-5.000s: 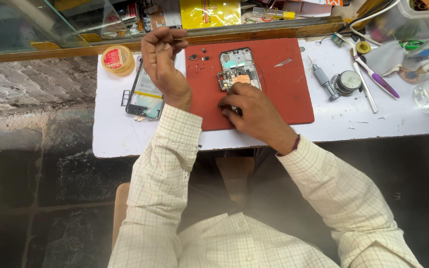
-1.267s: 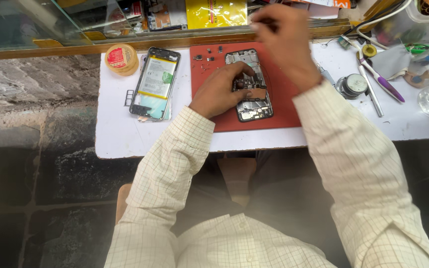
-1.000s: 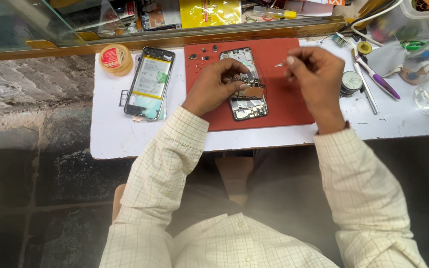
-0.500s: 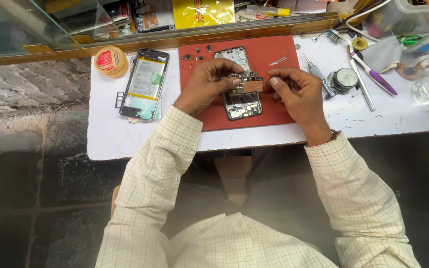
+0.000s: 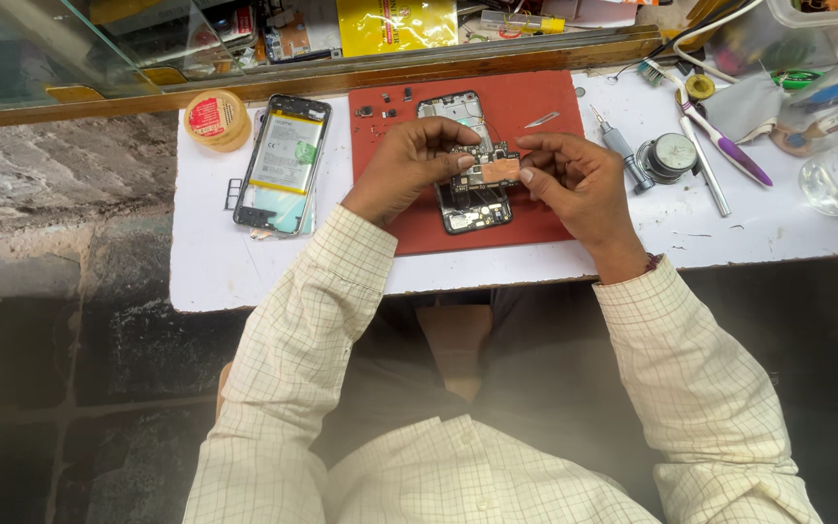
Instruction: The person disassembles a smartphone on a workbench, removing the motherboard and other internal components. They handle the parts with their hands, placing them on the table, and appear to be performing a repair or component swap.
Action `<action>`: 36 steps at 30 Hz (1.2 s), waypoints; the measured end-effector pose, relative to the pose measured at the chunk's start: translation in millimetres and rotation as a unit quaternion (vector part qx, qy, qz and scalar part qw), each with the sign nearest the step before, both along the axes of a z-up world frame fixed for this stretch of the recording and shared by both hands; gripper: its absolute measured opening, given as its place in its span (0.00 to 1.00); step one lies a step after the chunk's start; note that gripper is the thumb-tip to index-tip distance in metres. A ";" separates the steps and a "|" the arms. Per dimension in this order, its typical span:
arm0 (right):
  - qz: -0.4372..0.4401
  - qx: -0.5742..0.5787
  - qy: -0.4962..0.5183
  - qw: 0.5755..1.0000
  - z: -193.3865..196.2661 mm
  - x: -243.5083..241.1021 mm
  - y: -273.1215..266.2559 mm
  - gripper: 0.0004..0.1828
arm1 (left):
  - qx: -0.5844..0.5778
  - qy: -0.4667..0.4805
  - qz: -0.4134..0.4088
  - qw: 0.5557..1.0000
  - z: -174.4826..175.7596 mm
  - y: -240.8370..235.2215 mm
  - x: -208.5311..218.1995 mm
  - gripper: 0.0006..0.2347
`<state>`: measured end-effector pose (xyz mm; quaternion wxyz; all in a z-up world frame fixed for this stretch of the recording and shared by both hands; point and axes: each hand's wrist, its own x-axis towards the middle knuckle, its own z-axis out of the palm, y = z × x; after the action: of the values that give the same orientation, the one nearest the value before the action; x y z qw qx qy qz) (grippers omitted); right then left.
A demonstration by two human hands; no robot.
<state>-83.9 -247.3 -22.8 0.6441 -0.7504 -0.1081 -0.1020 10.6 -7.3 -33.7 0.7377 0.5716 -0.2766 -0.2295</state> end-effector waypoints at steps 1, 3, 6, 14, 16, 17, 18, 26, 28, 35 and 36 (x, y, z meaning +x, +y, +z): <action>-0.001 -0.006 -0.001 1.000 0.5 -0.2 0.6 0.16 | -0.001 -0.002 -0.001 1.000 -0.3 0.1 -0.1 0.12; 0.006 0.002 0.003 1.000 1.9 -0.9 1.6 0.16 | -0.001 -0.003 0.001 1.000 -0.7 -0.3 0.0 0.12; 0.011 0.008 0.007 1.000 4.3 -1.4 2.9 0.17 | 0.003 0.000 0.001 1.000 -0.3 -0.3 0.5 0.12; 0.007 0.003 -0.005 1.000 2.9 -1.7 2.1 0.17 | 0.002 -0.043 0.013 0.999 1.5 0.7 -0.5 0.11; -0.010 0.019 0.003 1.000 1.9 -1.4 1.8 0.15 | -0.005 -0.045 0.019 0.999 2.1 0.2 -0.7 0.10; -0.005 0.023 -0.003 1.000 1.7 -1.0 1.8 0.15 | -0.001 -0.052 0.026 0.998 2.3 0.5 -0.5 0.10; -0.001 0.028 -0.009 1.000 1.7 -0.7 1.7 0.15 | 0.002 -0.058 0.032 0.998 2.5 1.1 -0.1 0.10; 0.002 -0.017 0.016 1.000 -3.4 0.0 0.6 0.11 | 0.000 -0.060 -0.005 0.998 -2.9 -3.5 -1.5 0.10; -0.001 -0.041 -0.002 0.999 -8.0 1.8 -0.9 0.08 | 0.003 -0.051 -0.012 0.999 -3.9 -6.6 -2.8 0.10; -0.183 0.145 -0.012 0.972 -19.3 16.3 -13.0 0.08 | 0.068 -0.184 0.245 0.950 -2.1 -2.9 -0.3 0.03; -0.202 0.115 -0.007 0.973 -20.1 18.9 -11.4 0.09 | 0.071 -0.193 0.283 0.937 -0.6 -1.0 0.0 0.03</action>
<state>-65.0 -258.7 -43.0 0.6915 -0.6767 0.0539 -0.2468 10.6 -8.2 -34.3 0.6621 0.7105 -0.2228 0.0844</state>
